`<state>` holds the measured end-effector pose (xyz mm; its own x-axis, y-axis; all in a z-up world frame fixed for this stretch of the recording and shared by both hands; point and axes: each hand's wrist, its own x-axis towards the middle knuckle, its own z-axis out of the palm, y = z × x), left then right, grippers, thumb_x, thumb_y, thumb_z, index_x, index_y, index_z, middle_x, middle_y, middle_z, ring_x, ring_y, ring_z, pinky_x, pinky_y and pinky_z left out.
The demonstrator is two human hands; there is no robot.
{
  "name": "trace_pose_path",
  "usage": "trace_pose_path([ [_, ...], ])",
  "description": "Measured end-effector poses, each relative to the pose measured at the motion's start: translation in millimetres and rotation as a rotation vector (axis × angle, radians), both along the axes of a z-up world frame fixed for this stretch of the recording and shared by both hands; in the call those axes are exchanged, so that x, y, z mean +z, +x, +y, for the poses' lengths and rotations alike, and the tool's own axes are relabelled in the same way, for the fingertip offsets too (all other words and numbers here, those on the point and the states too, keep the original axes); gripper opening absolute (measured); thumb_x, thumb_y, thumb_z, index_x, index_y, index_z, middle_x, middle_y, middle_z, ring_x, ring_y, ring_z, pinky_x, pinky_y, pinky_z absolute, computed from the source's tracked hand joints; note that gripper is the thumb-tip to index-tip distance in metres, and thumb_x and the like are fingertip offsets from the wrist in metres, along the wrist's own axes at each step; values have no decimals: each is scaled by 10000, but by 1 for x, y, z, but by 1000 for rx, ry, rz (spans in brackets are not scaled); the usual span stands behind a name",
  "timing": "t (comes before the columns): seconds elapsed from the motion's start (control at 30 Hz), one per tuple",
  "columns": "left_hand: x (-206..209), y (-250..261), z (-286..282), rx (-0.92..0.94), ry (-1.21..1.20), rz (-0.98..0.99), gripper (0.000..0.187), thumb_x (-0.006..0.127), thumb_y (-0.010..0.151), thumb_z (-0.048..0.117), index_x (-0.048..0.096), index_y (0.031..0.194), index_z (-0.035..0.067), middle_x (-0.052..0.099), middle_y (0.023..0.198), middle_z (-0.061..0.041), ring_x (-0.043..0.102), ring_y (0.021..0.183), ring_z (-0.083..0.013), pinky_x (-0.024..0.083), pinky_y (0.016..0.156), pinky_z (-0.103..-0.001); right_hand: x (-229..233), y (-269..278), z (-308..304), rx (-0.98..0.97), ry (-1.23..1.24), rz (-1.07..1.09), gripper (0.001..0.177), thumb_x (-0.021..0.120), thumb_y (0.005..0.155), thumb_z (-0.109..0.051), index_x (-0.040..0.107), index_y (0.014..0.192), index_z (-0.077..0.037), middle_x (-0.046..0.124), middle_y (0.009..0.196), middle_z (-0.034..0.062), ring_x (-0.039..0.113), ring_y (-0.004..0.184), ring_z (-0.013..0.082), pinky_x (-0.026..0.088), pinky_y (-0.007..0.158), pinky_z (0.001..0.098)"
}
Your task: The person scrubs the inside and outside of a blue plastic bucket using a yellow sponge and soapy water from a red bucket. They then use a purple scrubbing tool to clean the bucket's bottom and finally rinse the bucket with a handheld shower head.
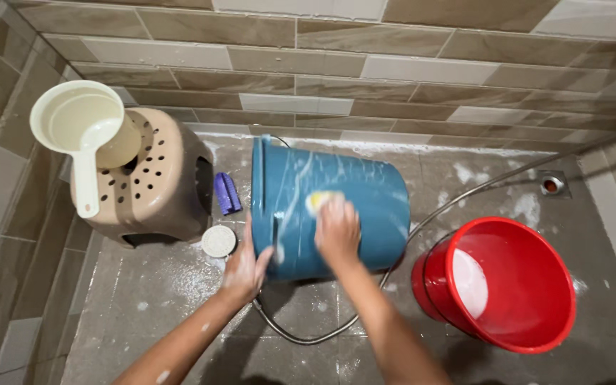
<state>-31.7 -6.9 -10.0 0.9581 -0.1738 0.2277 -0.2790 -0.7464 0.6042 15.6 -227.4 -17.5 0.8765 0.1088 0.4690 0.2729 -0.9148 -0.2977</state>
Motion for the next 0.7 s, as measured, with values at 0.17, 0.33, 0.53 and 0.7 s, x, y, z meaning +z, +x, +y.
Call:
trace_pose_path([
  [0.17,29,60,-31,269,-350,62,685,522,1066,313,177,1635,151,646,1282,-356,701,987,-473,552,857,-527,-4,-40,32,211,98,-159,184,613,901,-95,649,1069,-28,652,1055,160,588,944,338,445,830,477],
  [0.33,60,60,-30,400,-75,615,771,462,1038,307,24,1672,317,707,929,-331,670,773,-491,521,759,-546,-5,51,-29,-217,221,133,161,533,1001,-145,612,942,-17,614,910,175,587,801,321,473,693,453],
  [0.53,41,53,-33,344,-136,284,722,481,1018,315,101,1631,305,681,865,-265,657,665,-457,515,605,-545,-26,96,-108,-423,24,-22,187,598,828,-114,638,979,-10,631,958,221,601,889,407,490,786,512],
  [0.7,31,59,-32,374,-65,342,664,464,1052,365,156,1632,263,698,832,-288,669,688,-473,517,634,-560,-16,40,42,-41,11,40,109,528,967,-96,589,927,-15,567,856,179,571,824,350,440,735,487],
])
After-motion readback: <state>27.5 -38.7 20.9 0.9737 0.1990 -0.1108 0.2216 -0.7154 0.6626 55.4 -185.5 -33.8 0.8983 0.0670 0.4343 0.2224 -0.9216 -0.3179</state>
